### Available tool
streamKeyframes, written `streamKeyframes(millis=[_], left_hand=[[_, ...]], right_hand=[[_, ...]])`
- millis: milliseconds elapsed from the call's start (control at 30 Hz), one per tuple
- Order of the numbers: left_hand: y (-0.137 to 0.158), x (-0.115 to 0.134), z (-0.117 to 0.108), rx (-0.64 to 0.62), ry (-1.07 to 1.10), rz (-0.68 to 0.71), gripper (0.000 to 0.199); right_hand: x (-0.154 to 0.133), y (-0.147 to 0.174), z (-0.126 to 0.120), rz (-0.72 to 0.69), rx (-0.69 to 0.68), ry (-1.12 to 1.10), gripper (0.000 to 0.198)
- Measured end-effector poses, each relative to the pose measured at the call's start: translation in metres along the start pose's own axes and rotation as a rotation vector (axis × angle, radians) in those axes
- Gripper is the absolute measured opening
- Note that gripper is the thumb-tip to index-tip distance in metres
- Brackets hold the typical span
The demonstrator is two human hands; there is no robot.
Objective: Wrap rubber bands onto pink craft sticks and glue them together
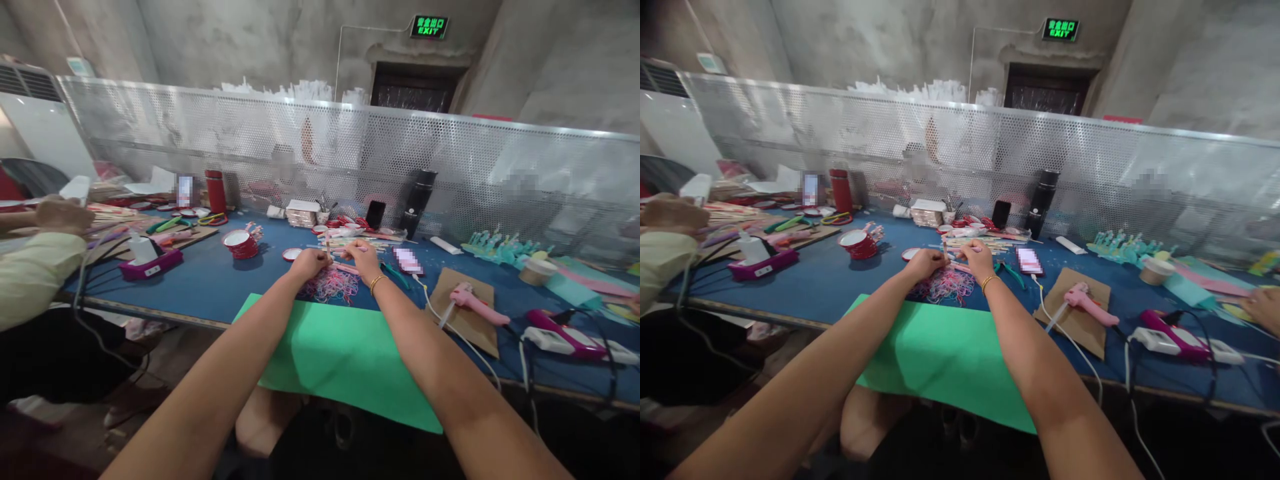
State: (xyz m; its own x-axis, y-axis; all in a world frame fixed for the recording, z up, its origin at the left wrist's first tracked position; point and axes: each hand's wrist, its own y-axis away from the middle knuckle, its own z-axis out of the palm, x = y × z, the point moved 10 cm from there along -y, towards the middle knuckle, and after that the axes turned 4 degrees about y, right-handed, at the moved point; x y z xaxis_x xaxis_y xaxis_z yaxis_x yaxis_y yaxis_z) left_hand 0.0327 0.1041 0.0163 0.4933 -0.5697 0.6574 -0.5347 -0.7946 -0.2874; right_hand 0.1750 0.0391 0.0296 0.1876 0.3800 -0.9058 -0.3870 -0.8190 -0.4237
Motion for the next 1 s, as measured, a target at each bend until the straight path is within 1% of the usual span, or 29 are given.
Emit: streamKeyframes(millis=[100, 233, 300, 467, 633, 800, 933, 1000], left_hand=[[-0.001, 0.001, 0.0, -0.002, 0.019, 0.026, 0.037], [-0.002, -0.002, 0.0, 0.005, 0.018, 0.022, 0.038], [-0.003, -0.004, 0.001, 0.004, 0.022, 0.015, 0.038], [-0.003, -0.001, 0.0, 0.013, 0.023, 0.053, 0.037], [-0.003, -0.004, 0.001, 0.009, 0.033, 0.038, 0.037], [-0.005, -0.006, 0.002, 0.008, 0.045, 0.035, 0.038], [-0.006, -0.005, 0.002, 0.012, 0.039, 0.06, 0.039], [-0.007, -0.007, 0.003, 0.008, 0.031, 0.05, 0.038]], right_hand=[[0.001, -0.001, -0.005, 0.0, 0.036, 0.001, 0.013], [-0.001, 0.001, 0.002, 0.005, -0.027, -0.025, 0.013], [-0.002, 0.002, 0.004, 0.006, -0.038, -0.018, 0.013], [-0.001, -0.001, -0.002, -0.007, 0.013, -0.003, 0.015], [0.001, 0.0, 0.006, 0.001, -0.057, -0.036, 0.014], [0.001, 0.001, -0.001, 0.025, 0.009, -0.035, 0.015], [-0.002, 0.002, 0.005, 0.016, -0.043, -0.063, 0.015], [-0.001, 0.001, 0.007, 0.025, -0.054, -0.057, 0.015]])
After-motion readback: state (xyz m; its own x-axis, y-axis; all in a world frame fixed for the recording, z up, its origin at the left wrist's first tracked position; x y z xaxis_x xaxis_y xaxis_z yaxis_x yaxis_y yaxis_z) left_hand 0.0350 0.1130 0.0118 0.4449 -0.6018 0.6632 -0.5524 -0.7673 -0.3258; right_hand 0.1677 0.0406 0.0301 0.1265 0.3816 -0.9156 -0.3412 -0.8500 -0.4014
